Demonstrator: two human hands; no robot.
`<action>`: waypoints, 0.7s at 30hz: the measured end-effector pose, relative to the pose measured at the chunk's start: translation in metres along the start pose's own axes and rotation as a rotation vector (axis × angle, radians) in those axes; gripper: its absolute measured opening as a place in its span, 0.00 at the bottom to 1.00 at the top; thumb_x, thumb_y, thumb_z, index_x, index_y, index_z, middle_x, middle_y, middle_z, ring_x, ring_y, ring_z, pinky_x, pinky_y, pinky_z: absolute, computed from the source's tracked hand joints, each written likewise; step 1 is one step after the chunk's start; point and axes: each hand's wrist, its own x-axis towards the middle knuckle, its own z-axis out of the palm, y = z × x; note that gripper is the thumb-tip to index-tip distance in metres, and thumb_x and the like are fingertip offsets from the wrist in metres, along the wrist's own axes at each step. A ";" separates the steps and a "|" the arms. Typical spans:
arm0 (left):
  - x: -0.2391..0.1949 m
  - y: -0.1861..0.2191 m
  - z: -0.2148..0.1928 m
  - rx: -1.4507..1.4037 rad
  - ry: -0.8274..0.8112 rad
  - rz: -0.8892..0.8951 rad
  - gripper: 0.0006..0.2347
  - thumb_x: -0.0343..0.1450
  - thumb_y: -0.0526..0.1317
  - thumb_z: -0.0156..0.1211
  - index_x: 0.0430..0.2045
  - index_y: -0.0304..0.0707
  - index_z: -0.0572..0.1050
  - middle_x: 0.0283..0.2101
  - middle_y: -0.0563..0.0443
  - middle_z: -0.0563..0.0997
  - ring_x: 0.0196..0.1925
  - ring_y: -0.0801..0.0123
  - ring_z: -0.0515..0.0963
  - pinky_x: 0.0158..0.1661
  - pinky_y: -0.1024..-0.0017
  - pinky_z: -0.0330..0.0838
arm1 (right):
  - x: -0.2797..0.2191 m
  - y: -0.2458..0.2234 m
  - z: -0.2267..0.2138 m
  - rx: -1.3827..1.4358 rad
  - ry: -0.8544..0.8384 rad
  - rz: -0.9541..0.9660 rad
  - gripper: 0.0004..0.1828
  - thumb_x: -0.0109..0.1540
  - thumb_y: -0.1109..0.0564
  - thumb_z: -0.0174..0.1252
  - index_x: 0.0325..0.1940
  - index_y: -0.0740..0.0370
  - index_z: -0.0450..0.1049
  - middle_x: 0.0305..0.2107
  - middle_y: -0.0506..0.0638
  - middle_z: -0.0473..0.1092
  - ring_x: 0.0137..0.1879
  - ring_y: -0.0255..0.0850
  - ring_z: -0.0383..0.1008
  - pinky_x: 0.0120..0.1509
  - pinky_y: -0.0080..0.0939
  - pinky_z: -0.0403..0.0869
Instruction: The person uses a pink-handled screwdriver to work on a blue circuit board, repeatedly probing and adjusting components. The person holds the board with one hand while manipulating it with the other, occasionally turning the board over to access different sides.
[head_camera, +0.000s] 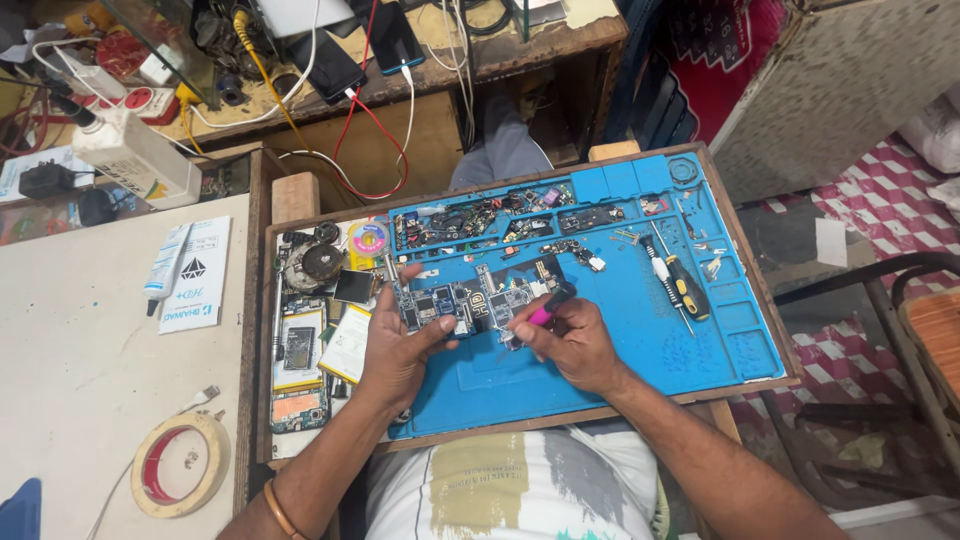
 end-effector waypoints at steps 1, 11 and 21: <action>0.000 -0.003 -0.003 0.001 -0.013 -0.011 0.29 0.63 0.28 0.70 0.57 0.40 0.63 0.49 0.47 0.78 0.45 0.68 0.83 0.35 0.73 0.84 | 0.000 -0.001 0.001 -0.007 0.007 -0.020 0.07 0.61 0.58 0.66 0.39 0.65 0.80 0.28 0.48 0.77 0.29 0.33 0.74 0.31 0.35 0.73; -0.001 -0.020 -0.015 -0.094 -0.048 -0.085 0.16 0.67 0.31 0.70 0.41 0.35 0.66 0.40 0.47 0.81 0.42 0.68 0.83 0.37 0.70 0.84 | -0.004 -0.037 0.014 -0.443 -0.048 -0.334 0.13 0.62 0.62 0.65 0.51 0.64 0.79 0.42 0.54 0.81 0.48 0.39 0.83 0.53 0.36 0.80; 0.002 -0.016 -0.008 -0.110 -0.032 -0.077 0.17 0.68 0.32 0.70 0.45 0.37 0.66 0.42 0.49 0.80 0.42 0.70 0.83 0.36 0.73 0.84 | -0.004 -0.034 0.021 -0.547 0.017 -0.466 0.14 0.63 0.63 0.65 0.53 0.65 0.79 0.43 0.55 0.80 0.48 0.42 0.81 0.56 0.40 0.77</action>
